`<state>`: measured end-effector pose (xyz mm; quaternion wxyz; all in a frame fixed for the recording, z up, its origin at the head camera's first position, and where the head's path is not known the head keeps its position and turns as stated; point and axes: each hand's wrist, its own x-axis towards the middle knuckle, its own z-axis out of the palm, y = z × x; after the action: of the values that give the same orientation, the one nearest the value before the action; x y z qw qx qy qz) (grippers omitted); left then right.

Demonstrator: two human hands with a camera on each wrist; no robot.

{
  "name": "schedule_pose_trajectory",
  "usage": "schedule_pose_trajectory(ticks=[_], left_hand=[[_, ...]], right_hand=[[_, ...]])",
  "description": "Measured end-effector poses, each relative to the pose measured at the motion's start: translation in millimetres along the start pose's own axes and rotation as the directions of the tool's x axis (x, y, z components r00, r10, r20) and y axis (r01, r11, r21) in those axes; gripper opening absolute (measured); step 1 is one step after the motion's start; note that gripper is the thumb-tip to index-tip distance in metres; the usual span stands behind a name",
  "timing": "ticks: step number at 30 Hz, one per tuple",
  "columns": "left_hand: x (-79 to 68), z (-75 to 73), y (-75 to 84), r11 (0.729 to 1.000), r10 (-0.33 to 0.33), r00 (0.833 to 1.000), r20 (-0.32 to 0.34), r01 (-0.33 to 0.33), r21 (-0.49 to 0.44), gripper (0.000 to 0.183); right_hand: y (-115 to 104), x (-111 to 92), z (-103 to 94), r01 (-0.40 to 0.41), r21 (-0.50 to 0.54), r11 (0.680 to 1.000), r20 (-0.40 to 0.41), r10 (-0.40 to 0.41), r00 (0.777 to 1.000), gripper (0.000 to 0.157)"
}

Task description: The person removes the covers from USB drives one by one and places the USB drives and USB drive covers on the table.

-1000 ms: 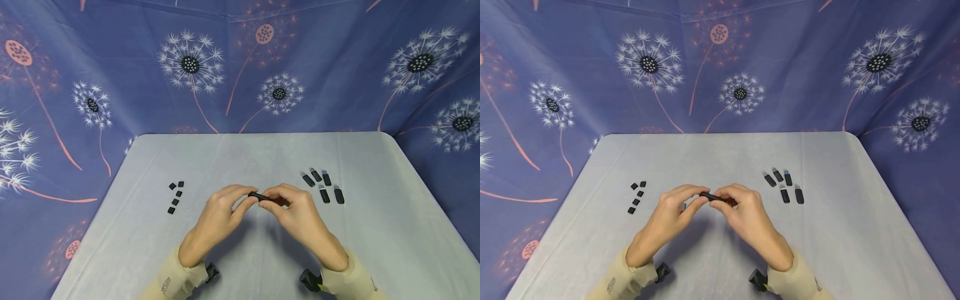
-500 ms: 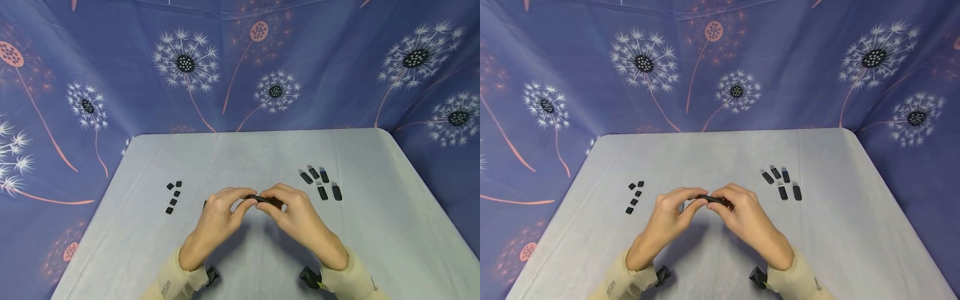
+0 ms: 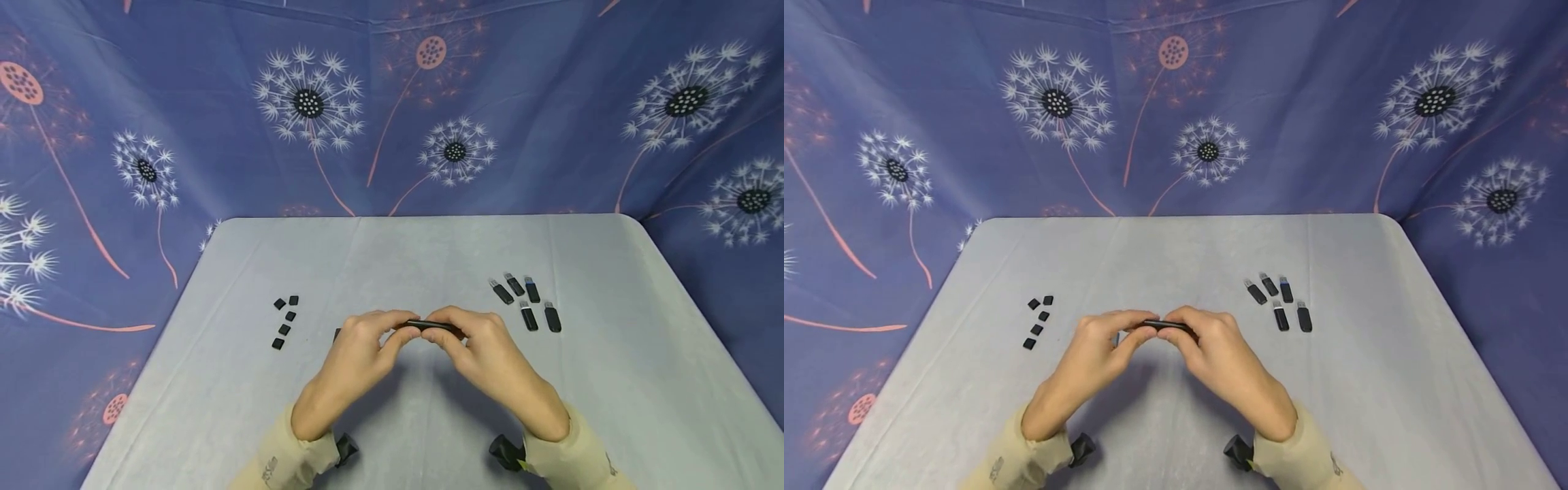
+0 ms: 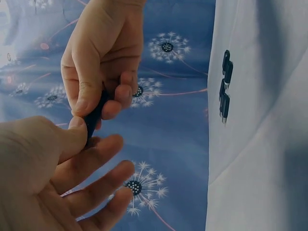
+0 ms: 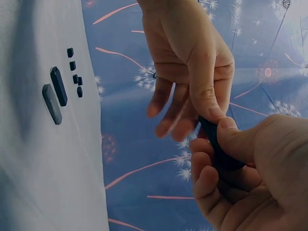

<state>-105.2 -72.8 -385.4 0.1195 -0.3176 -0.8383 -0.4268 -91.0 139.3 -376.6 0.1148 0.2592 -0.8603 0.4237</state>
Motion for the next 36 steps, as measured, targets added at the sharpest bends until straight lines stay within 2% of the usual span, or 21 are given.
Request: schedule_pose_trajectory(ticks=[4, 11, 20, 24, 30, 36], left_hand=[[0.5, -1.1, -1.4, 0.999, -0.012, 0.997, 0.079, 0.009, 0.036, 0.019], [1.8, -3.2, -4.8, 0.998, -0.005, 0.978, 0.209, -0.008, 0.062, 0.015], [-0.9, 0.4, -6.3, 0.989, -0.009, 0.982, 0.188, -0.019, 0.145, 0.023], [-0.8, 0.8, -6.1, 0.982, -0.001, 0.983, 0.182, -0.033, 0.185, 0.023], [1.1, 1.1, -6.8, 0.975, 0.061, 0.984, 0.169, -0.095, 0.202, 0.021], [1.3, 0.9, -8.2, 0.974, 0.117, 0.983, 0.142, -0.142, 0.177, 0.023]], right_hand=[[1.4, 0.4, 0.3, 0.017, 0.01, 1.0, 0.011, -0.017, 1.0, 0.01], [5.2, 0.9, 2.8, 0.055, 0.026, 0.998, 0.0, -0.055, 0.999, 0.011], [4.0, 0.1, 5.4, 0.022, 0.075, 0.997, 0.002, -0.022, 1.0, 0.011], [4.2, -0.1, 5.3, 0.003, 0.07, 0.998, 0.032, -0.005, 0.999, 0.011], [5.7, 0.0, 3.6, 0.008, 0.044, 0.999, 0.069, -0.011, 0.998, 0.013], [6.4, -1.1, 4.3, 0.031, 0.049, 0.998, 0.053, -0.034, 0.998, 0.014]])
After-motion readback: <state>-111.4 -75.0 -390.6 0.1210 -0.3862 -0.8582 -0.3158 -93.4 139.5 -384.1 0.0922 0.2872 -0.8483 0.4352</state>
